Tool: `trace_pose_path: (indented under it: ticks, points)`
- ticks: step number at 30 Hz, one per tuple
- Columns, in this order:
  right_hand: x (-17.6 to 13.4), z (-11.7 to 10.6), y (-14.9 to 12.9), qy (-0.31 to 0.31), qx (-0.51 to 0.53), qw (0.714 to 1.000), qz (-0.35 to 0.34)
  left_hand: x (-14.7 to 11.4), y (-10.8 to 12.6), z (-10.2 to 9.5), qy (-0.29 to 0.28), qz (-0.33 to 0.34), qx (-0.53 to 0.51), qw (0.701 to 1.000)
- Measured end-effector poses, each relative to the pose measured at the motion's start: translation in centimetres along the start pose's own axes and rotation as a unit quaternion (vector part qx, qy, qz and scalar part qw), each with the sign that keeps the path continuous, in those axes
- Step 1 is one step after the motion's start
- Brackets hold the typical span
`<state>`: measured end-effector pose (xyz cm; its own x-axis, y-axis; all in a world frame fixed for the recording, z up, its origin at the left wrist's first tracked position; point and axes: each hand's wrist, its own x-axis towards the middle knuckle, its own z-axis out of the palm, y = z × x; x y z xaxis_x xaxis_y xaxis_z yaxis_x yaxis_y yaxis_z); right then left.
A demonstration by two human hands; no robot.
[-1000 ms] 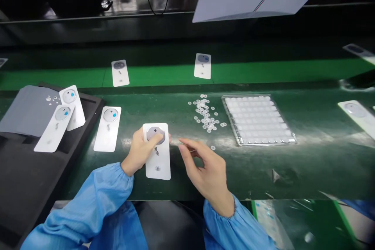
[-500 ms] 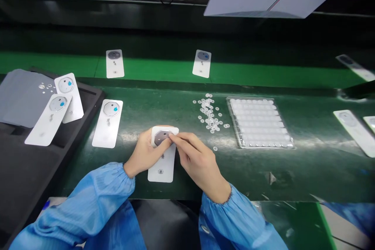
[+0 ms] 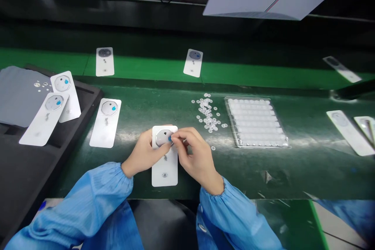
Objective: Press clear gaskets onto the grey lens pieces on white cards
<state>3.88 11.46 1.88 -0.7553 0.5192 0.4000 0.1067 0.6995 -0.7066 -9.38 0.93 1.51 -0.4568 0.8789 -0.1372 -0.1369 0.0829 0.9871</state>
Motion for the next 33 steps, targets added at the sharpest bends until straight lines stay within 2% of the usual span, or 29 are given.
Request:
trace_pose_path:
  ticks: [2, 4, 9, 11, 14, 17, 22, 25, 27, 29, 31, 33]
  points:
    - [0.0, -0.1, 0.0, 0.011, 0.049, 0.998, 0.041, 0.1, 0.0, 0.0, -0.004, -0.024, -0.034, 0.999]
    - [0.0, -0.2, 0.1, 0.024, 0.052, 0.997, 0.042, 0.0, 0.0, 0.1, -0.008, -0.036, -0.047, 0.998]
    - [-0.3, 0.2, 0.7, 0.028, -0.05, 0.997, -0.051, -0.2, -0.2, 0.1, -0.014, -0.013, -0.008, 1.0]
    - [-0.5, 0.3, 0.8, 0.007, -0.104, 0.993, -0.056, -0.3, -0.5, 0.1, -0.018, 0.003, 0.019, 1.0]
    - [-0.7, 0.3, 0.7, -0.026, -0.158, 0.987, -0.029, -0.3, -0.6, 0.1, -0.021, 0.019, 0.039, 0.999]
    - [-0.7, 0.2, 0.6, -0.033, -0.11, 0.993, 0.001, -0.2, -0.4, 0.1, -0.016, 0.003, 0.021, 1.0]
    - [-0.3, 0.5, 0.4, 0.019, 0.017, 0.999, 0.041, 0.0, 0.2, 0.3, -0.013, -0.057, -0.052, 0.997]
    - [-0.1, 0.4, 0.1, 0.049, 0.098, 0.989, 0.098, 0.1, 0.4, 0.1, -0.004, -0.083, -0.067, 0.994]
    - [-0.5, -0.8, 0.2, 0.075, 0.168, 0.971, 0.154, 0.1, 0.3, -0.1, 0.002, -0.099, -0.069, 0.993]
    - [-2.2, -3.7, 0.8, 0.117, 0.219, 0.945, 0.21, 0.1, 0.2, -0.3, 0.001, -0.113, -0.071, 0.991]
    - [-5.6, -8.2, 2.3, 0.181, 0.232, 0.92, 0.257, 0.0, 0.0, -0.5, 0.0, -0.122, -0.068, 0.99]
    - [-10.6, -13.1, 4.2, 0.245, 0.2, 0.899, 0.303, 0.0, -0.1, -0.6, 0.002, -0.126, -0.061, 0.99]
